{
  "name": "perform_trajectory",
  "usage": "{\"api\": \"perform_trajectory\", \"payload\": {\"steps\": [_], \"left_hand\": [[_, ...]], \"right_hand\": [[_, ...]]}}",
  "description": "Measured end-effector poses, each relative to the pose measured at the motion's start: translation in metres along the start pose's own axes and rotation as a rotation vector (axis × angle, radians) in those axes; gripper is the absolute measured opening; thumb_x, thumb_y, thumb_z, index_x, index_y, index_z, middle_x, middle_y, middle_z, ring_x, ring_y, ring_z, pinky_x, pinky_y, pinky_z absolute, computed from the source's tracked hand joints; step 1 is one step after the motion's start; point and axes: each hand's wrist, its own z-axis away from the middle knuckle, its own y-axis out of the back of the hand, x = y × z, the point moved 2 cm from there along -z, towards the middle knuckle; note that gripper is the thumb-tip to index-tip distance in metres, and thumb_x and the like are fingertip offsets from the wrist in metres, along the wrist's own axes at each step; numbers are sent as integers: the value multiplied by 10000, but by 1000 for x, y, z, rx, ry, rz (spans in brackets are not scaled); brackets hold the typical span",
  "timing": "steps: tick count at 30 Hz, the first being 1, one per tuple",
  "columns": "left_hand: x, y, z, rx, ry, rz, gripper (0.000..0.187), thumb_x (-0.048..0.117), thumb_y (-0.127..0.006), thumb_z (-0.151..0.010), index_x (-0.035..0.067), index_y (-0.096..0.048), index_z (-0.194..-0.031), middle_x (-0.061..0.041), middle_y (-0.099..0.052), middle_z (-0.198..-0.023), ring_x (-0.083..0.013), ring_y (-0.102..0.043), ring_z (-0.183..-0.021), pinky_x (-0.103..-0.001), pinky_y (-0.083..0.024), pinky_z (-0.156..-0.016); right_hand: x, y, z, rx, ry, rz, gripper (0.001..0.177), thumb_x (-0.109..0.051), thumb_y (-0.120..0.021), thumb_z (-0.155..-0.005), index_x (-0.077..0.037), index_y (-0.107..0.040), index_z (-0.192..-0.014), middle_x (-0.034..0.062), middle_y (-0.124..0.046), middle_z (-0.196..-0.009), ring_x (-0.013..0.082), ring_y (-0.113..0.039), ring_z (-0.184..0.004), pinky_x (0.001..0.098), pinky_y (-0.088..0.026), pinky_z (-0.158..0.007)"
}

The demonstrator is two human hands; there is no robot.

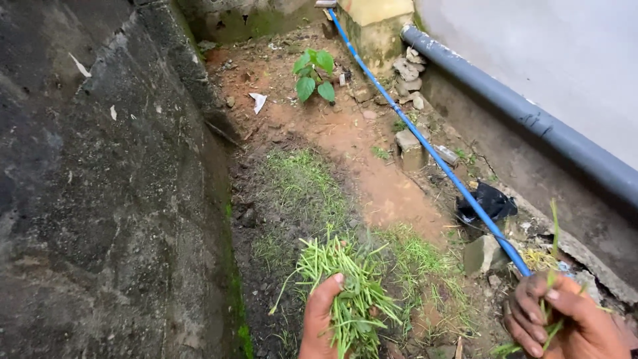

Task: The person is planting or harvesting small green plants in the dirt.

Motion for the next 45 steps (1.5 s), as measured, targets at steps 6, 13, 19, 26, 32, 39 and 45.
{"api": "perform_trajectory", "payload": {"steps": [6,13,19,26,32,39,45], "left_hand": [[-2,-1,0,131,-92,1,384,210,-672,-817,-15,-668,-1128,-139,-744,-814,-235,-732,-630,-397,-628,-570],[7,-26,3,141,-109,2,400,219,-666,-795,51,-668,-1158,-112,-746,-788,-226,-728,-617,-400,-611,-558],[4,-25,-16,154,-178,36,311,194,-663,-834,-8,-687,-1069,-119,-740,-792,-230,-718,-637,-397,-604,-591],[12,-27,-23,184,-147,77,309,313,-636,-875,13,-684,-931,-136,-725,-754,-238,-695,-599,-381,-571,-550],[17,-26,-22,270,-171,104,298,330,-618,-872,42,-668,-933,-131,-725,-758,-247,-702,-612,-383,-576,-569],[6,-10,-39,207,-181,252,304,347,-616,-895,51,-675,-928,-119,-721,-773,-239,-685,-615,-377,-558,-563],[10,-8,-35,207,-192,265,302,361,-614,-889,68,-674,-929,-114,-719,-783,-246,-691,-654,-391,-574,-612]], "right_hand": [[-1,18,-6,39,-63,69,245,-114,-548,-1008,90,-598,-1134,182,-503,-760,279,-490,-530,397,-414,-437],[53,16,-14,112,-144,74,171,-56,-598,-962,28,-603,-1111,100,-498,-730,211,-463,-511,384,-375,-403],[102,-45,-38,65,-274,915,171,-22,-818,-778,-18,-752,-936,109,-792,-867,179,-763,-787,344,-627,-687],[148,6,-24,24,-257,1133,192,-105,-891,-750,-55,-822,-922,54,-805,-893,132,-757,-918,288,-574,-847],[176,-48,-34,256,-598,1263,215,-246,-927,-791,-103,-829,-918,36,-800,-771,86,-755,-825,265,-580,-821],[228,59,-26,-23,-486,935,160,-181,-842,-881,-43,-770,-919,-20,-722,-811,61,-691,-838,252,-533,-792],[228,42,-23,176,-455,1070,146,-148,-878,-789,-71,-797,-882,16,-737,-797,83,-714,-807,258,-548,-770]]}}
